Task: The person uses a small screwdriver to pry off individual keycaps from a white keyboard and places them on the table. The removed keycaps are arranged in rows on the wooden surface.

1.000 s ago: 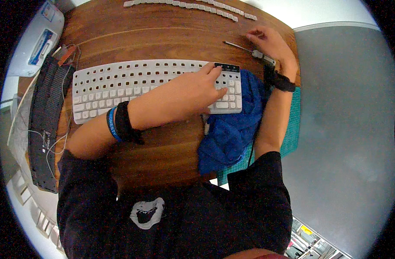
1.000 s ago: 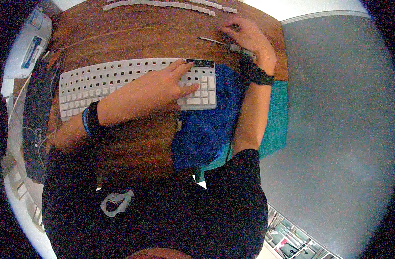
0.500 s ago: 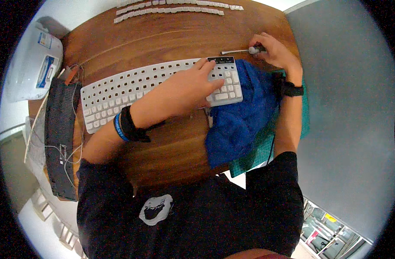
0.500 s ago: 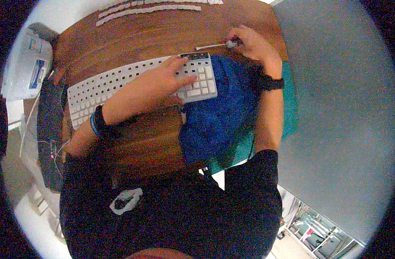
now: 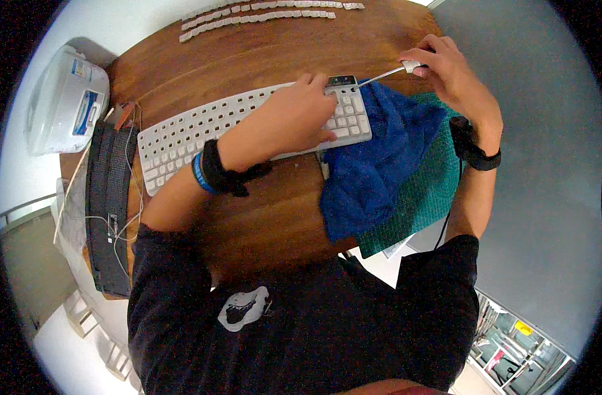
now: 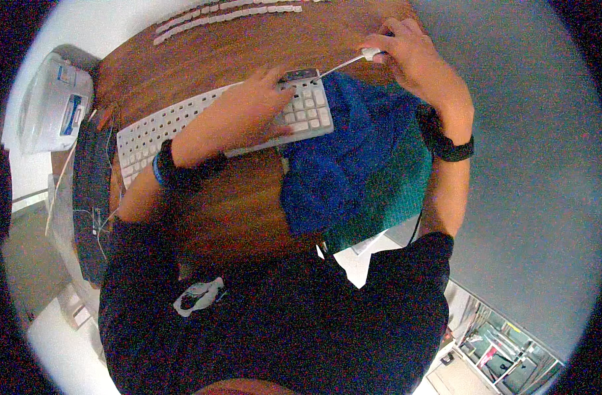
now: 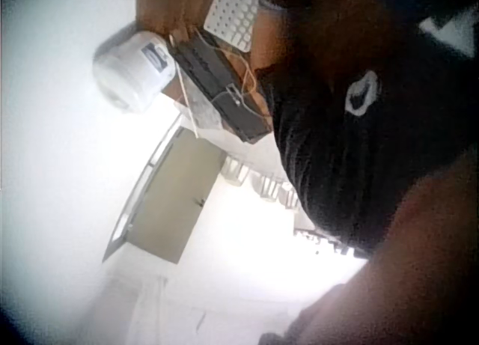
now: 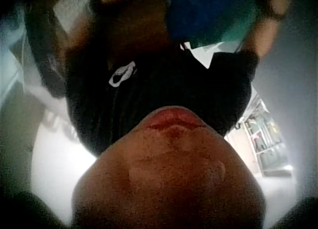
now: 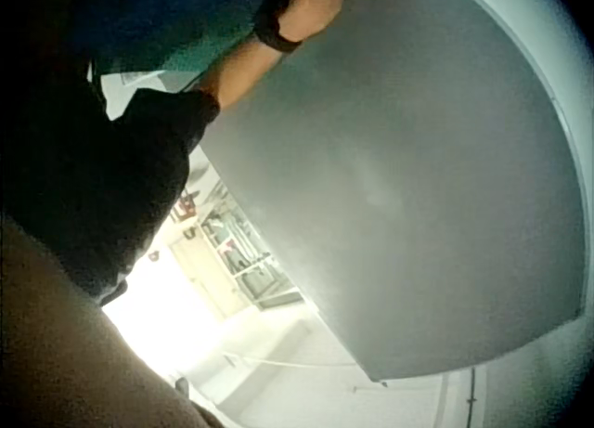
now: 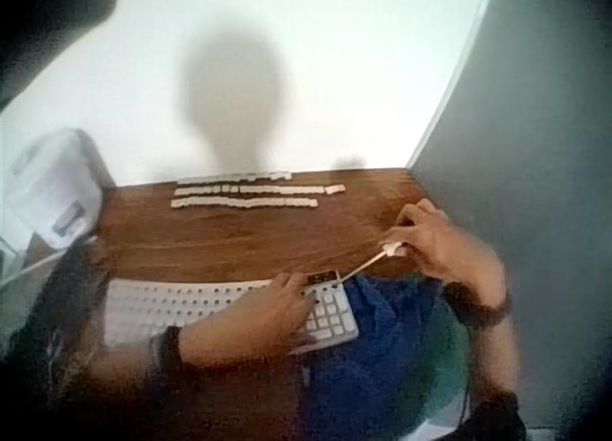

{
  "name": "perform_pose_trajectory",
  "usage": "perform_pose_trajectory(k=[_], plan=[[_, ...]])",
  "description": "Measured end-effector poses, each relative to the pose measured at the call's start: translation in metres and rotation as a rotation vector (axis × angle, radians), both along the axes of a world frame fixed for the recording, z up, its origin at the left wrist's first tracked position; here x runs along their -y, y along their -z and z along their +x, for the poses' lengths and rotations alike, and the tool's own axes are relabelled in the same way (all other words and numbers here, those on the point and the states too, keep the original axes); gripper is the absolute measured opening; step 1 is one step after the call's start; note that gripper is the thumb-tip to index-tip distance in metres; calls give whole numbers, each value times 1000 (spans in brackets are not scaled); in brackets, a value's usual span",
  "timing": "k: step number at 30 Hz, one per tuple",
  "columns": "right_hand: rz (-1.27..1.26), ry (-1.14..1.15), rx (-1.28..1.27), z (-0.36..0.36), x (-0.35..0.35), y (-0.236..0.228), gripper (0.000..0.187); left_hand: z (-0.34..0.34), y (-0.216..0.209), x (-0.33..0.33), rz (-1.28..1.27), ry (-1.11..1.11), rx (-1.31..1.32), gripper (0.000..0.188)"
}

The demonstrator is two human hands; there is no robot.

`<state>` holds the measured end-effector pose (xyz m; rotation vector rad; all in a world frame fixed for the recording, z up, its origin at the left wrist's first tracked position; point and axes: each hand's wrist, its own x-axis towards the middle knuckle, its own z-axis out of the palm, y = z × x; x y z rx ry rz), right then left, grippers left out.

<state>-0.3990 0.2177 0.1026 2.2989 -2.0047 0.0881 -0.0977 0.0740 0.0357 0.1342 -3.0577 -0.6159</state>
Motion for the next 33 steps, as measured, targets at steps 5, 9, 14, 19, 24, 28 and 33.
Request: perform_pose_trajectory(k=[5, 9, 14, 19, 24, 28, 33], plan=[[-120, -76, 23, 25, -2, -8, 33, -20, 3, -7, -77, -99, -26, 59], [-96, -36, -62, 43, -4, -20, 31, -27, 16, -6, -109, -121, -74, 59], [-140, -54, -148, 69, -3, -26, 33, -29, 22, -6, -69, -111, -125, 57], [-117, -84, -128, 105, 4, -43, 31, -35, 28, -6, -22, -145, -121, 56], [-132, -170, -70, 109, 11, -46, 29, -37, 32, -4, -12, -140, -127, 56], [-29, -143, 76, 73, 13, -40, 28, -38, 30, -3, -7, -134, -119, 58], [52, -9, 227, 9, 8, -9, 24, -40, 34, 0, 37, -117, -127, 62]])
